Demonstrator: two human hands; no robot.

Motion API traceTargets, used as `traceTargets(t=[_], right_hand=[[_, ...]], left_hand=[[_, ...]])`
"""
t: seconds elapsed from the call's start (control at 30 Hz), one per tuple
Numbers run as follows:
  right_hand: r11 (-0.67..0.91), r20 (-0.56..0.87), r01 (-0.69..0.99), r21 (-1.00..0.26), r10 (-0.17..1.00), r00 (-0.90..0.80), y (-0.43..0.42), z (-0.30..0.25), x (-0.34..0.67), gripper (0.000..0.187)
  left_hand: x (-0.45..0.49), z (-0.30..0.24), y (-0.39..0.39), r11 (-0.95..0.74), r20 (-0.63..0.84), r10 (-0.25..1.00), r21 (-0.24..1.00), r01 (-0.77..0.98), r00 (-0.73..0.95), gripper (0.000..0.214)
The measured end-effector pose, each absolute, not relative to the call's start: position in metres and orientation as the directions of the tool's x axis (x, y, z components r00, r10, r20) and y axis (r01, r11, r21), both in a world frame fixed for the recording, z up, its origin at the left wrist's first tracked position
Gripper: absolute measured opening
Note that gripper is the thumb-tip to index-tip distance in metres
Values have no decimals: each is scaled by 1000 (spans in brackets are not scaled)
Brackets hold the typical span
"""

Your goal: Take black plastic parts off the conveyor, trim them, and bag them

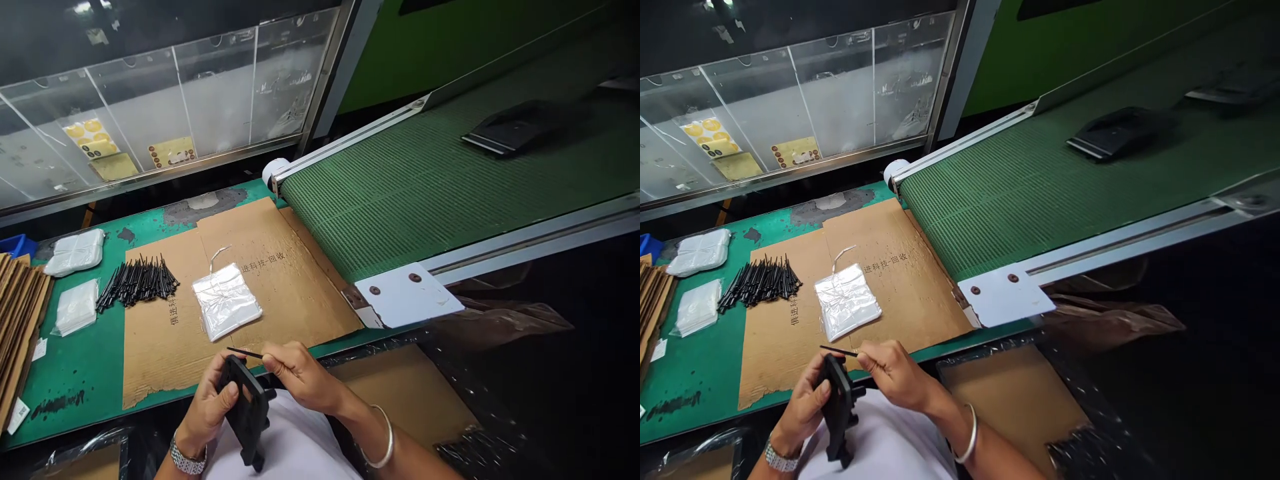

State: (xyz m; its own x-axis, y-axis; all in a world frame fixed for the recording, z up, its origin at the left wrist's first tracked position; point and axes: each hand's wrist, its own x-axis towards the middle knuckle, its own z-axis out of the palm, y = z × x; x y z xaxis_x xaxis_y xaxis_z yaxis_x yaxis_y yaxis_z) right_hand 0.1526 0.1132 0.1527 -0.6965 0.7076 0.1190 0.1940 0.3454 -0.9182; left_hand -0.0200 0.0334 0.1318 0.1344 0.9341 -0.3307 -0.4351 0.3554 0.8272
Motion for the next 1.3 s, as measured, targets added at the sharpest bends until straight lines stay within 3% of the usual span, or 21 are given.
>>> traceTargets(t=[0.17,0.33,0.5,0.67,0.87,0.93,1.03,1.1,1.2,1.3], right_hand=[[478,234,109,-872,601,-764,112,173,156,37],[577,305,76,-813,533,-789,109,181,153,34],[612,311,67,-788,490,-814,111,179,153,32],[608,327,-18,-794,401,-856,111,176,157,31],[583,313,-70,-809,327,-891,103,176,167,34],[555,319,-79,-828,352,-880,101,174,170,36],[433,286,-11,-901,575,-767,101,171,171,41],[270,170,39,-962,705,-688,103,170,168,44],[68,-17,90,-994,698,-716,108,169,161,55],[56,-103,191,-980,681,-725,112,166,156,39]], left_hand=[[-29,135,33,182,-156,974,971,-153,166,39],[-26,155,37,54,-40,985,995,-82,170,35],[-26,156,33,173,-163,983,975,-141,80,34],[-27,141,26,321,-354,935,880,-350,-33,38],[-26,140,35,292,-344,938,861,-416,-54,38],[-27,141,39,290,-338,939,870,-400,-55,36],[-28,143,45,303,-332,942,910,-282,-58,34],[-28,148,50,291,-306,949,944,-153,-79,32],[-24,161,56,218,-216,974,976,14,-67,32],[-19,170,61,96,-88,994,988,119,-69,40]])
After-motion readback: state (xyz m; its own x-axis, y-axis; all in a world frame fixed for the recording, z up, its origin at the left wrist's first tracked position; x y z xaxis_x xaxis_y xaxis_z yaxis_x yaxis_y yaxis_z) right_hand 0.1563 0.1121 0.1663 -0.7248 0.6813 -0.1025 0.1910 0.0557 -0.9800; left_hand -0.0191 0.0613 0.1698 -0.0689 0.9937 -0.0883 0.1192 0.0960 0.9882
